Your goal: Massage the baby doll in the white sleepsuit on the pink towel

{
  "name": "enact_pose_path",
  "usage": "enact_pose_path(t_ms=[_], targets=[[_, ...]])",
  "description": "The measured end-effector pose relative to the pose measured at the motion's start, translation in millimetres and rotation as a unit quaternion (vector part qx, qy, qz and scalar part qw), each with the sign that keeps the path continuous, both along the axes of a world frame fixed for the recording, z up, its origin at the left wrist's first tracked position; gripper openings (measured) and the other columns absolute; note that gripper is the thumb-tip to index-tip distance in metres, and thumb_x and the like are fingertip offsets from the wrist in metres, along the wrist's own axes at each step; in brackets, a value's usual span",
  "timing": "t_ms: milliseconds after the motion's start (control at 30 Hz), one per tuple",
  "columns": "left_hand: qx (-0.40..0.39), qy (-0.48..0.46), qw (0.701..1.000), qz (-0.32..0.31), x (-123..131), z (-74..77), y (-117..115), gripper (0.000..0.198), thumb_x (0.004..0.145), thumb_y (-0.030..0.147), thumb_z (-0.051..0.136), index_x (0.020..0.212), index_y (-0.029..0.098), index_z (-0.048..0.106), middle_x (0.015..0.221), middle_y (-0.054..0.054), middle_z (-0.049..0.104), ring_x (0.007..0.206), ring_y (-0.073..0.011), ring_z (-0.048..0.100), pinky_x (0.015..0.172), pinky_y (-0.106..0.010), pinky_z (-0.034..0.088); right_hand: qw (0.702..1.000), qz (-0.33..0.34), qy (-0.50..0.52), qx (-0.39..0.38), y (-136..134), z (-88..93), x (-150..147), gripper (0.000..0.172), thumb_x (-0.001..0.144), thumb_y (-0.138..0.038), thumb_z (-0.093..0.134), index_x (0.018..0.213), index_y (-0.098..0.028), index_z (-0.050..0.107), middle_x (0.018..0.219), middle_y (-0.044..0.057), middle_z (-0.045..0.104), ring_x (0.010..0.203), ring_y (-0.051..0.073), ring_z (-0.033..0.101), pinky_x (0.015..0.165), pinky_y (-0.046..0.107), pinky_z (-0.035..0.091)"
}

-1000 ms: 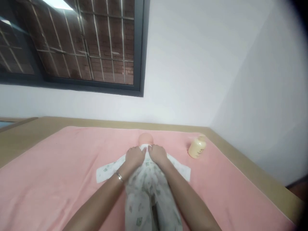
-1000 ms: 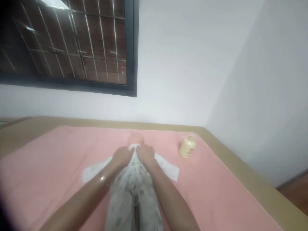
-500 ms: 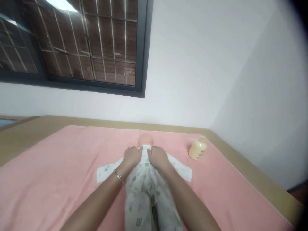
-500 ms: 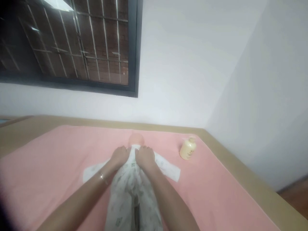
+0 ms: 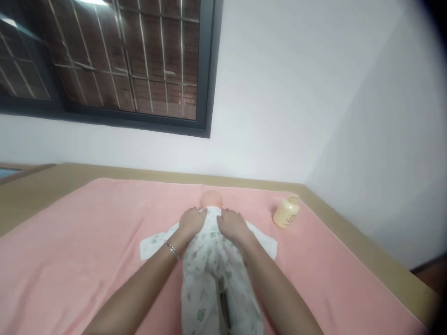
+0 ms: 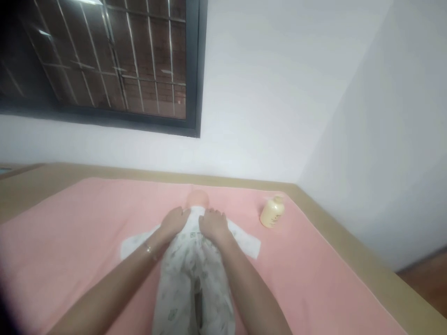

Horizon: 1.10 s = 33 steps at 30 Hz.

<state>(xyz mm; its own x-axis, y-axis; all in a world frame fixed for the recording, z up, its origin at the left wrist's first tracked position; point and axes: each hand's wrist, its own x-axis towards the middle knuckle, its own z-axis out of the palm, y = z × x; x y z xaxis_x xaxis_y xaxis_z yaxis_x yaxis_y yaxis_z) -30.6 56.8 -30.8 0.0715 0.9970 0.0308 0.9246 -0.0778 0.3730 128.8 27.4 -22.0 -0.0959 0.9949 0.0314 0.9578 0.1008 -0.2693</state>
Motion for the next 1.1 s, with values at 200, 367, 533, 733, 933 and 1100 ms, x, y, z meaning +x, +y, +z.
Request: enact_pose_path(t_ms=[200, 367, 533, 733, 933, 1100], targets=[[0.124, 0.067, 0.988, -0.057, 19.3, -13.9, -22.4, 0.054, 0.093, 0.041, 0.031, 0.123, 0.000, 0.051, 0.130, -0.025, 0.051, 0.126, -0.0334, 0.042, 0.105, -0.043, 0.025, 0.994, -0.089, 0.041, -0.051, 25.0, -8.9, 8.0, 0.055, 0.097, -0.035, 0.016, 0.114, -0.010, 0.061, 0.116, 0.019, 0.063, 0.112, 0.029, 0.056, 0.103, 0.050, 0.023], [0.091, 0.050, 0.994, -0.037, 3.8, -11.1, -0.7, 0.049, 0.094, 0.038, 0.028, 0.104, 0.005, 0.062, 0.111, -0.021, 0.063, 0.109, -0.0293, 0.055, 0.095, -0.037, 0.035, 0.998, -0.055, 0.002, -0.003, -0.7, -4.4, -2.7, 0.056, 0.095, -0.044, 0.025, 0.124, -0.006, 0.055, 0.126, 0.023, 0.055, 0.121, 0.033, 0.046, 0.104, 0.051, 0.020], [0.079, 0.044, 0.996, -0.018, -8.5, -6.3, 10.6, 0.050, 0.094, 0.037, 0.024, 0.097, 0.008, 0.064, 0.105, -0.020, 0.065, 0.102, -0.0278, 0.059, 0.089, -0.036, 0.038, 0.999, -0.045, -0.011, 0.015, -8.4, -2.9, -12.0, 0.064, 0.094, -0.052, 0.027, 0.131, -0.003, 0.048, 0.132, 0.026, 0.048, 0.125, 0.036, 0.041, 0.104, 0.051, 0.019], [0.054, 0.097, 0.987, -0.112, -1.2, 0.4, -19.2, 0.056, 0.094, 0.048, 0.025, 0.106, 0.007, 0.061, 0.116, -0.022, 0.060, 0.114, -0.0317, 0.051, 0.096, -0.040, 0.033, 0.995, -0.074, 0.049, -0.040, 25.6, -7.5, 1.5, 0.066, 0.098, -0.049, 0.012, 0.111, -0.009, 0.064, 0.115, 0.020, 0.064, 0.111, 0.030, 0.055, 0.105, 0.051, 0.017], [0.068, 0.096, 0.989, -0.088, 5.9, 4.2, -24.6, 0.054, 0.094, 0.046, 0.028, 0.107, 0.004, 0.059, 0.116, -0.024, 0.059, 0.115, -0.0328, 0.051, 0.097, -0.041, 0.032, 0.999, -0.055, 0.001, 0.000, 2.4, -5.3, -1.6, 0.058, 0.098, -0.045, 0.019, 0.118, -0.008, 0.059, 0.119, 0.021, 0.060, 0.114, 0.031, 0.051, 0.104, 0.050, 0.020], [0.017, 0.031, 0.999, -0.030, -0.4, 1.7, -3.0, 0.062, 0.095, 0.051, 0.017, 0.098, 0.009, 0.063, 0.104, -0.019, 0.067, 0.097, -0.0272, 0.062, 0.085, -0.034, 0.041, 0.999, -0.027, -0.025, 0.037, -11.6, -5.2, -7.1, 0.059, 0.095, -0.044, 0.028, 0.129, -0.001, 0.049, 0.131, 0.026, 0.049, 0.126, 0.033, 0.040, 0.105, 0.044, 0.021]])
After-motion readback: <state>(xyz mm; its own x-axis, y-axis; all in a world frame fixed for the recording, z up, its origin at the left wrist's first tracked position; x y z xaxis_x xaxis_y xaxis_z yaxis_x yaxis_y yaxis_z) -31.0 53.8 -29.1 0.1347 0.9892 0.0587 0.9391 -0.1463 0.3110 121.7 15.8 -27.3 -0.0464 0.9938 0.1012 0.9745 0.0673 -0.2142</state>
